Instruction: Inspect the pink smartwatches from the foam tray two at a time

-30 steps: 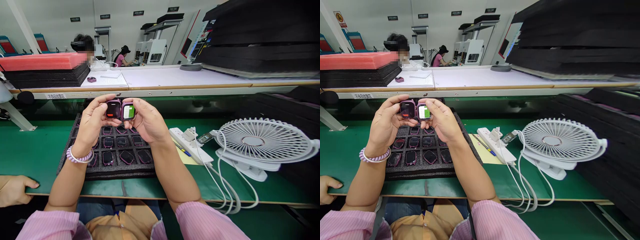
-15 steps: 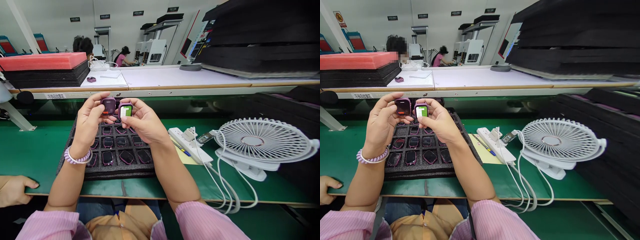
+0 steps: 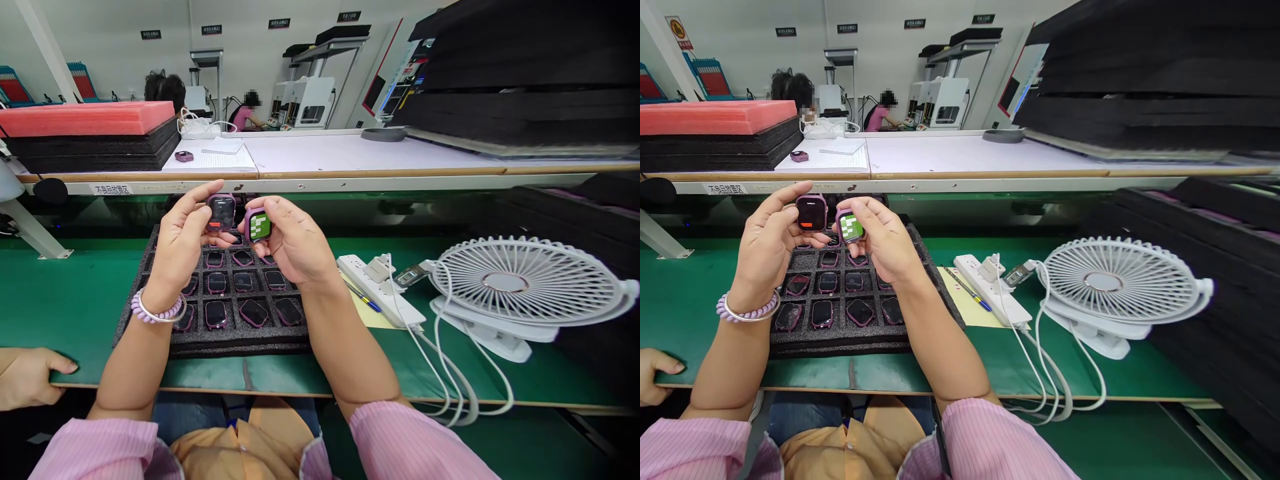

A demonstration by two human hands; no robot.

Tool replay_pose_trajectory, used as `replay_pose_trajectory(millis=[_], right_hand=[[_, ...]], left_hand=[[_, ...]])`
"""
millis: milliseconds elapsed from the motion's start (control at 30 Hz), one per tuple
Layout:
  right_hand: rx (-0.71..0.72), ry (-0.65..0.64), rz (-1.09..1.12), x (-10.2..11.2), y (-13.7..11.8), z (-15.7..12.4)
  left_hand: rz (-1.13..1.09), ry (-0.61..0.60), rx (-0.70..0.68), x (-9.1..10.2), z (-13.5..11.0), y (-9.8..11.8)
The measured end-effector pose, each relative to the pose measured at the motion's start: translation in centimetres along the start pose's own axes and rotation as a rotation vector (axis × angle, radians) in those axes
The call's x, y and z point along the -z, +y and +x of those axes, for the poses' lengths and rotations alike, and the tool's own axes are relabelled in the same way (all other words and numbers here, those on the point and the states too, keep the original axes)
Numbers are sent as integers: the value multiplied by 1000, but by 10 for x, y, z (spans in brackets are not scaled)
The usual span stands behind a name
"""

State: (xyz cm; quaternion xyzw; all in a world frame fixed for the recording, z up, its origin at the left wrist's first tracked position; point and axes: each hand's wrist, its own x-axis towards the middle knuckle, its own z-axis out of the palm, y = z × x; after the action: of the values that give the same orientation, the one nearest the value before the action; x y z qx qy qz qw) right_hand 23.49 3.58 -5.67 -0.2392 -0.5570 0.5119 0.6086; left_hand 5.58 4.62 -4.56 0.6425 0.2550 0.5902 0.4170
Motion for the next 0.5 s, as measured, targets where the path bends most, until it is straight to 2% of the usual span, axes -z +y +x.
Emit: replay_pose_trajectory(millis=[500], right_hand=[[18,-37,-60,3,1,-1]], left_hand=[[125,-59,-57,0,-3,2]])
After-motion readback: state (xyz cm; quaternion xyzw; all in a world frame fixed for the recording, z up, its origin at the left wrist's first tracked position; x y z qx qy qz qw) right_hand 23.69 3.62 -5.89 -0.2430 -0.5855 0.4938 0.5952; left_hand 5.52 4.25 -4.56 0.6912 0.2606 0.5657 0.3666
